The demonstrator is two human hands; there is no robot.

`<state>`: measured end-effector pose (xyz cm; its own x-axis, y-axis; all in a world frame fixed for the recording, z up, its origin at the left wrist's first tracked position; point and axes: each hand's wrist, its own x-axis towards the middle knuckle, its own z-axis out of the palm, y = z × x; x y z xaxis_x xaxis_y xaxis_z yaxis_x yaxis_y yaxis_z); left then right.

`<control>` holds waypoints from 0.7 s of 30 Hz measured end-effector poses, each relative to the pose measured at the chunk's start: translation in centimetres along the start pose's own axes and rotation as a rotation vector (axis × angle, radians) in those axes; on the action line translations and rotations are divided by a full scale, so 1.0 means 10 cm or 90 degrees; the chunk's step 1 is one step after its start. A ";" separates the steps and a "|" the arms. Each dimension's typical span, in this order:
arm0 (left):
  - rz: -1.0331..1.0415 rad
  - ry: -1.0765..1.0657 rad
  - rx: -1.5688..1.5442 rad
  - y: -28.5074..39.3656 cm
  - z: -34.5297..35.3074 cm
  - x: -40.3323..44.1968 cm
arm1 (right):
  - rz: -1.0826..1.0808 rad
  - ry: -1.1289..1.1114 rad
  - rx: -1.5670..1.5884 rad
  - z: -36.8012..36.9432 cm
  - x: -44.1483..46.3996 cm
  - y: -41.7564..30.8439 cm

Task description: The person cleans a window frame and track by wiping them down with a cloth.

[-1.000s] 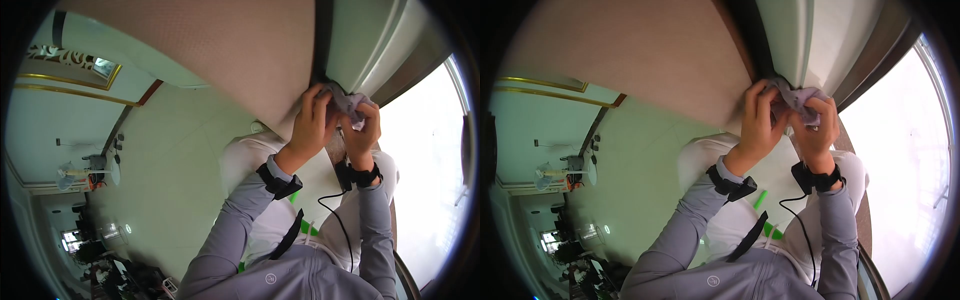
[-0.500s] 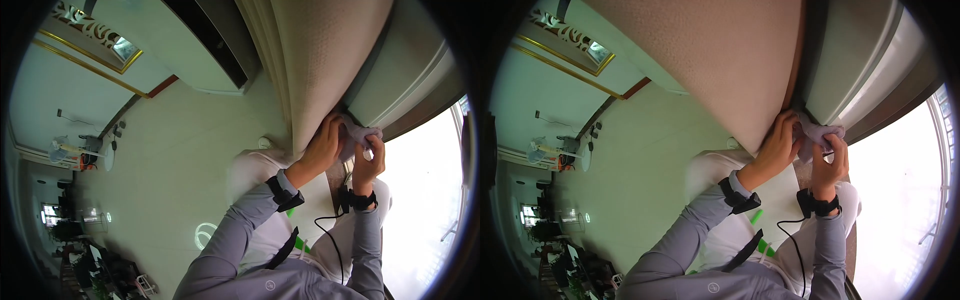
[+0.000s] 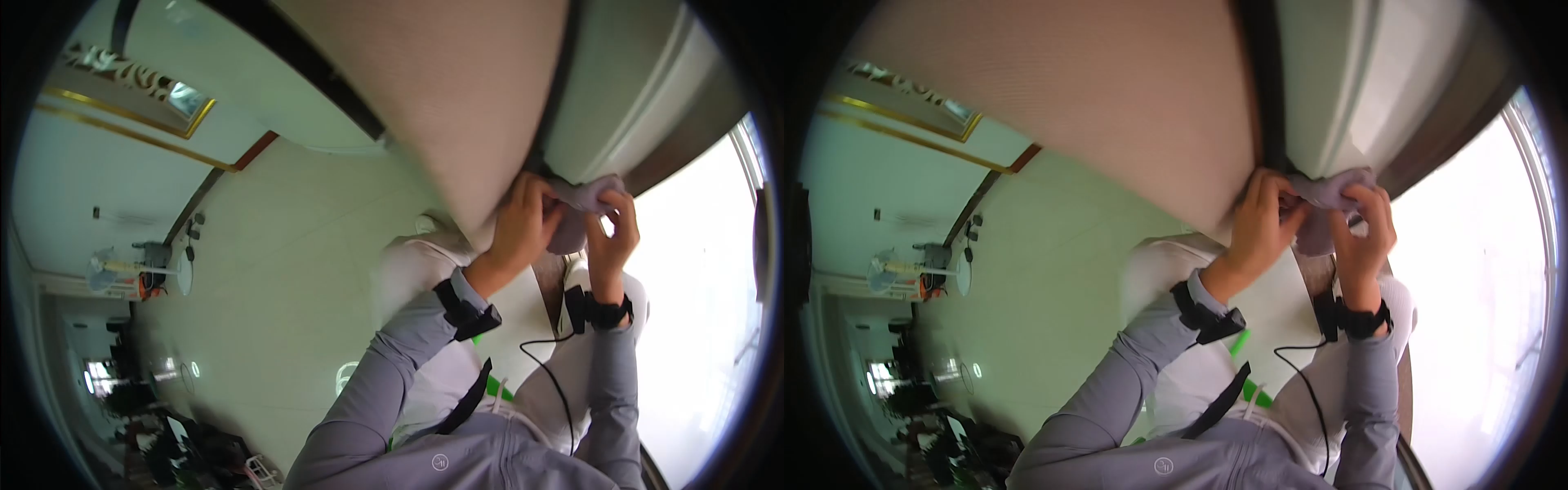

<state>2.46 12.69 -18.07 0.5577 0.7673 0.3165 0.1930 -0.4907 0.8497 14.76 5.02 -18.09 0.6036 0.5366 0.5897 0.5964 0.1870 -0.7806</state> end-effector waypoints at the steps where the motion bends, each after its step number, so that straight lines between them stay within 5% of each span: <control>1: -0.006 -0.015 0.081 -0.09 0.07 -0.05 | 0.057 -0.041 -0.021 -0.05 -0.02 0.01; 3: 0.006 -0.045 0.232 -0.36 0.24 -0.12 | 0.111 -0.143 -0.059 -0.09 -0.09 0.11; 7: -0.006 -0.037 0.174 -0.58 0.33 -0.22 | 0.127 -0.251 -0.066 -0.13 -0.14 0.23; 14: 0.142 0.014 0.140 -0.15 0.07 -0.11 | 0.015 -0.122 -0.085 -0.17 -0.05 0.15; 21: 0.044 -0.058 0.262 -0.29 0.20 -0.13 | 0.097 -0.198 -0.188 -0.11 -0.18 0.29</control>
<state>2.84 12.32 -21.83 0.6469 0.6955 0.3127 0.4477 -0.6783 0.5826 15.96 3.66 -21.20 0.5361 0.7697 0.3467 0.6656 -0.1328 -0.7344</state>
